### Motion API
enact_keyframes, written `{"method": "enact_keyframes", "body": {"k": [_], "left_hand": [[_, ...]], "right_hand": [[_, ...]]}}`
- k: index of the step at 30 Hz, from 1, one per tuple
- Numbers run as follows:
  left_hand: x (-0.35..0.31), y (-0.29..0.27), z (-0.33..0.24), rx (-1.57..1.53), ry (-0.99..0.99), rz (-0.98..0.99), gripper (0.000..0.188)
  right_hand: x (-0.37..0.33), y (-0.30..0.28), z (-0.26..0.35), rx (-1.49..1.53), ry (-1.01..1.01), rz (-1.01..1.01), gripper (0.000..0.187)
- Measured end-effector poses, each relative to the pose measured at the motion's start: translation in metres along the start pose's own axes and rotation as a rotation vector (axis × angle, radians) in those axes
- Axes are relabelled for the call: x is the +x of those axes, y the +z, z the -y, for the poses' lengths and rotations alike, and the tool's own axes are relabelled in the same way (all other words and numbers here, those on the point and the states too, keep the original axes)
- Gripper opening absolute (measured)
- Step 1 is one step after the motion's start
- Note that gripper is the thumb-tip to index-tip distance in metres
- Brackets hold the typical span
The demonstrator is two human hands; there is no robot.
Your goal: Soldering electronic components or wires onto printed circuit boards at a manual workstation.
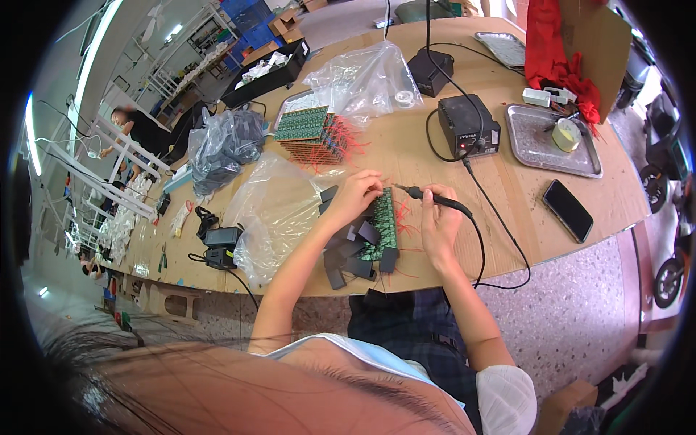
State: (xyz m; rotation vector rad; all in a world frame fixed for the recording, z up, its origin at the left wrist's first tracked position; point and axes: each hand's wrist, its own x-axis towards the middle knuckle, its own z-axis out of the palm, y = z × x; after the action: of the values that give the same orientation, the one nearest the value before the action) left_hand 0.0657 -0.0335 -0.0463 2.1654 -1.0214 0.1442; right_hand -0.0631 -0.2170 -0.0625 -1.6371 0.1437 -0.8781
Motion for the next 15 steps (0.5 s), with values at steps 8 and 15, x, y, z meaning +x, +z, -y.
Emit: {"method": "enact_keyframes", "body": {"k": [8,15], "left_hand": [[0.0047,0.0001,-0.0022,0.197,0.146,-0.043,0.012],[0.0043,0.003,0.0001,0.141,0.035,0.02,0.011]], "right_hand": [[-0.0012,0.0029,-0.0005,0.001,0.098,0.037,0.014],[-0.0004,0.0027,0.0017,-0.032,0.067,0.061,0.015]]}}
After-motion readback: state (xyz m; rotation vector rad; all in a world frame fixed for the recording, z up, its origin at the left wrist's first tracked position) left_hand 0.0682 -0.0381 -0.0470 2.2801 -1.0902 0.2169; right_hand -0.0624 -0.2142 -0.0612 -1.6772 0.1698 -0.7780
